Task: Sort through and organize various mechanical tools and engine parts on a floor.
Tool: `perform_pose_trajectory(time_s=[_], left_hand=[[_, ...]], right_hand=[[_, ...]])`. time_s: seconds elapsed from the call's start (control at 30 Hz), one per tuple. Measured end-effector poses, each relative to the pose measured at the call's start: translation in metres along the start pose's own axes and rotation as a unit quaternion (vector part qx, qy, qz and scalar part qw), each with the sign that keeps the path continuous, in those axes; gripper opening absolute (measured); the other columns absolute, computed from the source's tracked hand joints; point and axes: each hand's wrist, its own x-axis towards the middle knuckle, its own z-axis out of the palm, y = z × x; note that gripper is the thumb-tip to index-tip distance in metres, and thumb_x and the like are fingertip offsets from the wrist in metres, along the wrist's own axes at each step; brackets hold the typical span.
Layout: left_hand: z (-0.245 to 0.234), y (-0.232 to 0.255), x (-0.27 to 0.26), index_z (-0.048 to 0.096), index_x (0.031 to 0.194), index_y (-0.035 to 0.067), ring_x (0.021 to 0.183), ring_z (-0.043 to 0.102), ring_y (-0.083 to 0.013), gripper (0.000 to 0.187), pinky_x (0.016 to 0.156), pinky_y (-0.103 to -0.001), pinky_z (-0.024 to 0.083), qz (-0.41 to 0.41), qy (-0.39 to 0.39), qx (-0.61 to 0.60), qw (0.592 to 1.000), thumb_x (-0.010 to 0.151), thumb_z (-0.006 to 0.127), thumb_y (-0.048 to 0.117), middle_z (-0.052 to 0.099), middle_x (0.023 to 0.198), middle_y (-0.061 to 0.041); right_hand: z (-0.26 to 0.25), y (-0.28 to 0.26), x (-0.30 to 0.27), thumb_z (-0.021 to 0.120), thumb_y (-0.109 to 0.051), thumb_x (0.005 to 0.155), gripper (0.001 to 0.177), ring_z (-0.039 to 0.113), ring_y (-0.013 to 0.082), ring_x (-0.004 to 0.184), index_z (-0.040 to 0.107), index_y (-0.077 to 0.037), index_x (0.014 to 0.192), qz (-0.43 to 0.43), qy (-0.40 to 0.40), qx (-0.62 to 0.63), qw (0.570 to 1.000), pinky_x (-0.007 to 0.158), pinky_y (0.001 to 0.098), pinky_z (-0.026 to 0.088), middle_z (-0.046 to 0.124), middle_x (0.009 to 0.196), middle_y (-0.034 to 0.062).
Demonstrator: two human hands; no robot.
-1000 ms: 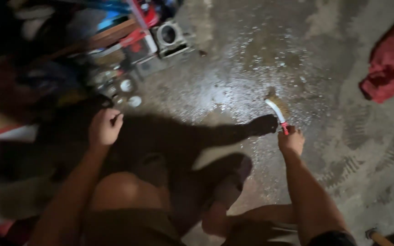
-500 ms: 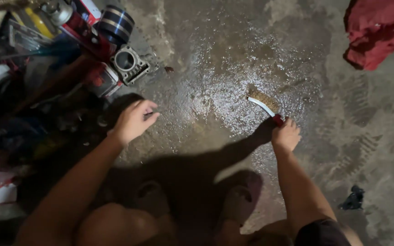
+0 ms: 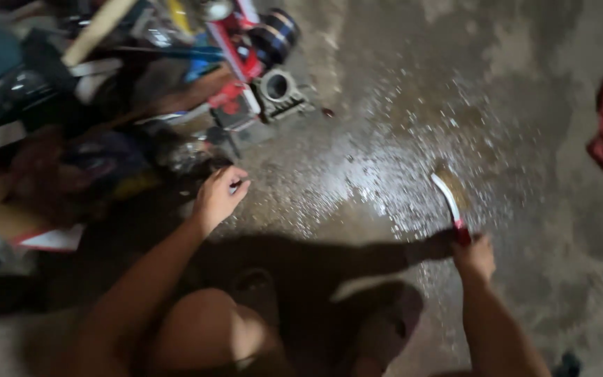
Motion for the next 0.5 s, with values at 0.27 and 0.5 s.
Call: perform_pose_trajectory(time_s=[0.27, 0.5], left_hand=[[-0.029, -0.037, -0.036, 0.069, 0.103, 0.006, 0.079, 0.071, -0.0257, 0.022, 0.070, -0.036, 0.056, -0.090, 0.083, -0.006, 0.992, 0.089, 0.080, 0.020, 0.072, 0.093, -0.011], [-0.023, -0.058, -0.037, 0.068, 0.104, 0.007, 0.083, 0.072, -0.0249, 0.022, 0.074, -0.037, 0.058, -0.105, 0.132, -0.038, 0.985, 0.090, 0.079, 0.020, 0.072, 0.093, -0.010]], right_hand=[[0.030, -0.005, 0.043, 0.082, -0.042, 0.080, 0.059, 0.068, 0.0400, 0.110, 0.071, -0.002, 0.123, -0.015, -0.136, -0.019, 0.990, 0.093, 0.0494, 0.054, 0.072, 0.115, 0.0219], [-0.017, -0.190, -0.027, 0.071, -0.010, 0.095, 0.022, 0.069, 0.0213, 0.097, 0.062, -0.006, 0.115, -0.034, -0.334, 0.508, 0.793, 0.088, 0.0380, 0.059, 0.069, 0.102, 0.0056]])
